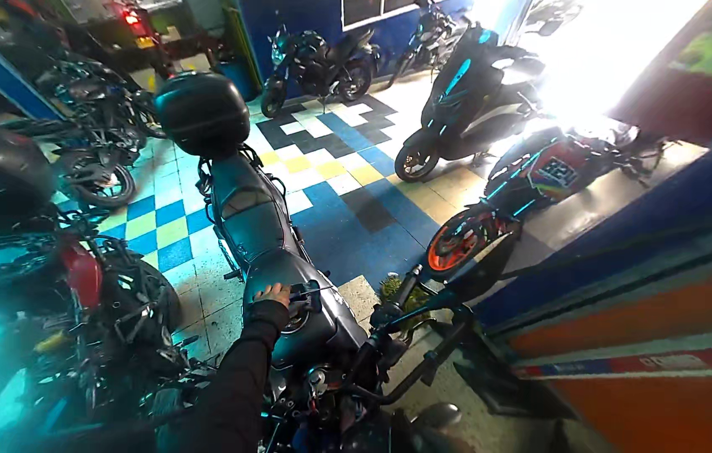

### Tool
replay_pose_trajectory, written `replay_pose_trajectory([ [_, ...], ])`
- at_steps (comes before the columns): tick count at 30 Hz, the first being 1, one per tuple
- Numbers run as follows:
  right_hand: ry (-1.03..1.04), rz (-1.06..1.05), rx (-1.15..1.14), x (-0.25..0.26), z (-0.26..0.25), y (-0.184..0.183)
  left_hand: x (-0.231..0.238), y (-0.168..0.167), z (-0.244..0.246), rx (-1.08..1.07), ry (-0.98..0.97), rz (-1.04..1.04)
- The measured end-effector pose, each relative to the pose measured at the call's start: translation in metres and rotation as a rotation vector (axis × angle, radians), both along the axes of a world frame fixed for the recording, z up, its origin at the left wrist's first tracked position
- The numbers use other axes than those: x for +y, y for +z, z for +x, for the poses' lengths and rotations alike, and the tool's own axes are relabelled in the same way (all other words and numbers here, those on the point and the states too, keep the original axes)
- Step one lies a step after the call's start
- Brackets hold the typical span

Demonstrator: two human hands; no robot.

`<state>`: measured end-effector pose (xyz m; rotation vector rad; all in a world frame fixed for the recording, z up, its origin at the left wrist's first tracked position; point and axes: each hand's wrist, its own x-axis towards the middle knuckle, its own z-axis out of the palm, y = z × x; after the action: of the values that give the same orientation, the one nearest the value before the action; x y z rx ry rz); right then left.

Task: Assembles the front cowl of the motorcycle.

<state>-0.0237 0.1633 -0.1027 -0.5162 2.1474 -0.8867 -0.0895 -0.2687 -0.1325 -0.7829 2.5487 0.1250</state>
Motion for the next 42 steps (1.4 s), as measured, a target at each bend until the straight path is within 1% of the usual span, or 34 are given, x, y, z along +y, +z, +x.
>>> replay_pose_trajectory([
  [3, -0.031, -0.106, -0.016, 0.007, 0.002, -0.025, -0.007, -0.010, -0.005, -0.043, -0.057, -0.035],
  [5, -0.044, -0.130, -0.040, 0.008, 0.001, -0.029, -0.014, -0.015, -0.010, -0.061, -0.069, -0.028],
  [8, -0.013, -0.141, -0.144, 0.012, 0.001, -0.032, -0.012, -0.014, -0.004, -0.091, -0.079, 0.013],
  [10, -0.038, -0.209, -0.183, 0.011, 0.000, -0.039, -0.010, -0.005, 0.000, 0.014, -0.056, -0.023],
  [12, -0.106, -0.270, -0.215, 0.011, 0.003, -0.044, -0.007, 0.002, 0.008, 0.096, 0.010, -0.049],
  [14, -0.173, -0.304, -0.196, 0.013, 0.004, -0.042, 0.006, 0.026, 0.017, 0.150, 0.120, -0.031],
  [15, -0.193, -0.317, -0.163, 0.013, 0.004, -0.042, 0.012, 0.038, 0.027, 0.235, 0.156, -0.006],
  [17, -0.229, -0.349, -0.100, 0.013, 0.007, -0.045, 0.022, 0.049, 0.058, 0.536, 0.153, 0.056],
  [18, -0.248, -0.369, -0.077, 0.012, 0.009, -0.045, 0.032, 0.055, 0.074, 0.694, 0.144, 0.119],
  [20, -0.277, -0.421, -0.038, 0.013, 0.013, -0.044, 0.077, 0.082, 0.102, 0.884, 0.222, 0.330],
  [23, -0.237, -0.507, 0.056, 0.018, 0.017, -0.043, 0.146, 0.108, 0.138, 0.996, 0.325, 0.557],
  [27, -0.194, -0.570, 0.177, 0.022, 0.017, -0.048, 0.195, 0.100, 0.181, 1.102, 0.298, 0.720],
  [31, -0.193, -0.536, 0.313, 0.021, 0.024, -0.055, 0.237, 0.101, 0.212, 1.111, 0.321, 0.879],
  [35, -0.246, -0.528, 0.373, 0.019, 0.032, -0.065, 0.282, 0.108, 0.228, 0.955, 0.370, 1.126],
  [38, -0.267, -0.546, 0.246, 0.019, 0.033, -0.067, 0.313, 0.093, 0.231, 0.899, 0.328, 1.212],
  [40, -0.293, -0.527, 0.140, 0.020, 0.032, -0.063, 0.328, 0.082, 0.230, 0.874, 0.317, 1.206],
  [42, -0.308, -0.534, 0.116, 0.021, 0.033, -0.065, 0.336, 0.072, 0.230, 0.860, 0.302, 1.192],
])
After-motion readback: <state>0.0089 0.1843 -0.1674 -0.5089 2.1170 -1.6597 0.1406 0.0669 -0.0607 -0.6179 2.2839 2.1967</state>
